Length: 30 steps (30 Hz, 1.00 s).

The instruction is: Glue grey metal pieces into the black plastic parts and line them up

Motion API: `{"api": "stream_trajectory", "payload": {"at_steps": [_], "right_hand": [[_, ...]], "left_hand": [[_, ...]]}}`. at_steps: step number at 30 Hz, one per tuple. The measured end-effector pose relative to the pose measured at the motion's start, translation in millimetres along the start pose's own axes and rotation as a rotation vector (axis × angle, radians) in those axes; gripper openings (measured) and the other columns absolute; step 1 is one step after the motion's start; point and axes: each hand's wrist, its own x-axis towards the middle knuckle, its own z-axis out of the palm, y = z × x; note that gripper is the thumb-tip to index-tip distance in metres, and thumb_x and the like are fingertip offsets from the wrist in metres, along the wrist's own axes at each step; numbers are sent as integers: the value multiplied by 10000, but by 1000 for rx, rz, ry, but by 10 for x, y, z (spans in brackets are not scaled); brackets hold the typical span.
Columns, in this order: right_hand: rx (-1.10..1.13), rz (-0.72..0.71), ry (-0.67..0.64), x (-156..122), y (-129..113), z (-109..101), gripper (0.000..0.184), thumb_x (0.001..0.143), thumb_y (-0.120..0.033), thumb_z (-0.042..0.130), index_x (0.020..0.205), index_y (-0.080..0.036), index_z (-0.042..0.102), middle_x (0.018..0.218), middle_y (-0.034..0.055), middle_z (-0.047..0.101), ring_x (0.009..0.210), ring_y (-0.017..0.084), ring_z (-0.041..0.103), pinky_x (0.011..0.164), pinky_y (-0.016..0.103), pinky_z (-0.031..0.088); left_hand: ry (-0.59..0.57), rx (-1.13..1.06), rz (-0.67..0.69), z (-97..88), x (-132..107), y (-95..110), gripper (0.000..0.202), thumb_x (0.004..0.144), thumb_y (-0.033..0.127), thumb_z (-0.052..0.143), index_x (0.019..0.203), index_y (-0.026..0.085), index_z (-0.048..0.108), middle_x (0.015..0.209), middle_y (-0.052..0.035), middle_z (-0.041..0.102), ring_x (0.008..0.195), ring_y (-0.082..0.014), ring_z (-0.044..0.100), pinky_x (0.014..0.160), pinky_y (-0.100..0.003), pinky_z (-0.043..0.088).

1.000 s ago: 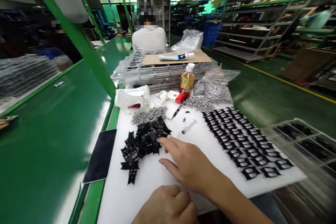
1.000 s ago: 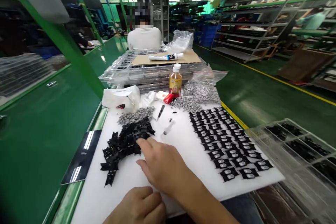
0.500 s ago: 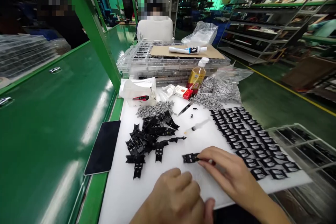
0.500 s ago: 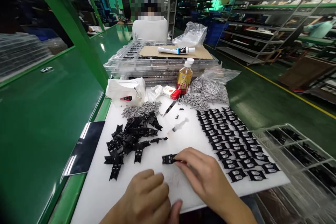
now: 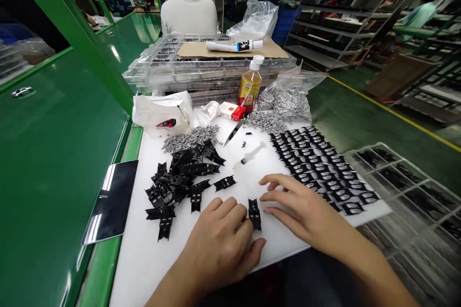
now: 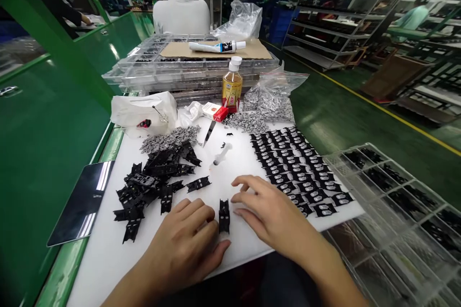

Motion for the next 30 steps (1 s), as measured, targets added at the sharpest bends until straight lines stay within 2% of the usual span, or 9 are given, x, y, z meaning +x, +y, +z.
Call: {"api": "stream_trajectory", "payload": {"at_steps": [3, 6, 10, 14, 16, 20, 24, 27, 30], "right_hand": [[82, 137, 177, 271, 21, -129, 295, 969, -422, 765, 1172, -264, 622, 1032, 36, 658, 871, 201, 649, 771, 346, 519], [115, 206, 229, 618, -42, -107, 568, 882, -483, 844, 1309, -235, 563, 902, -5, 639, 736, 182, 608, 676, 322, 485], [88, 103, 113, 829, -213, -82, 126, 1006, -339, 678, 985, -214, 688, 827, 16, 708, 745, 190, 652, 718, 327, 478], [92, 123, 422, 400, -372, -265, 145, 1042, -313, 630, 927, -251, 694, 812, 2, 708, 694, 170, 654, 655, 309, 470], [46, 159, 471, 92, -404, -325, 57, 1016, -269, 657, 972, -272, 692, 777, -14, 681, 638, 152, 638, 591, 287, 465], [-9, 177, 138, -305, -369, -252, 82, 1012, -249, 634, 941, -260, 674, 709, -27, 675, 517, 131, 618, 482, 259, 449], [-53, 198, 248, -419, -340, -178, 78, 1032, -229, 595, 995, -263, 654, 734, -26, 694, 544, 132, 641, 510, 244, 466], [-26, 205, 112, -441, -344, -178, 104, 1043, -219, 582, 968, -265, 637, 747, -37, 682, 534, 115, 623, 512, 237, 461], [-9, 173, 184, -483, -319, -168, 133, 1040, -192, 573, 968, -278, 643, 790, -26, 708, 572, 129, 645, 529, 250, 467]], "left_hand": [[8, 8, -70, -5, 14, -17, 184, 987, 345, 648, 934, 169, 647, 953, -80, 639, 830, -234, 550, 715, -397, 401], [-81, 31, -132, -24, 46, -26, 484, 969, 412, 668, 1366, 142, 602, 1269, -174, 620, 1076, -336, 598, 845, -476, 452], [-185, 8, -156, -42, 69, -25, 463, 992, 406, 624, 1394, 178, 588, 1297, -168, 601, 1119, -353, 592, 891, -507, 436], [-172, -31, -197, -39, 67, -26, 456, 986, 462, 624, 1328, 161, 614, 1254, -152, 614, 1087, -342, 586, 884, -507, 413], [-171, -44, -208, -33, 63, -26, 400, 994, 441, 612, 1283, 166, 635, 1213, -137, 625, 1063, -330, 582, 873, -497, 401], [-170, -73, -180, -26, 51, -22, 368, 992, 439, 614, 1240, 170, 651, 1164, -119, 639, 992, -302, 575, 837, -478, 380], [-202, -111, -164, -31, 51, -27, 338, 987, 410, 621, 1223, 170, 652, 1140, -104, 637, 1009, -301, 573, 833, -468, 376], [-223, -126, -168, -34, 56, -33, 333, 989, 415, 628, 1219, 176, 650, 1135, -98, 634, 1013, -298, 570, 839, -464, 378], [-205, -134, -158, -36, 56, -36, 330, 986, 410, 643, 1216, 173, 649, 1130, -98, 636, 1000, -290, 568, 837, -456, 378]]}}
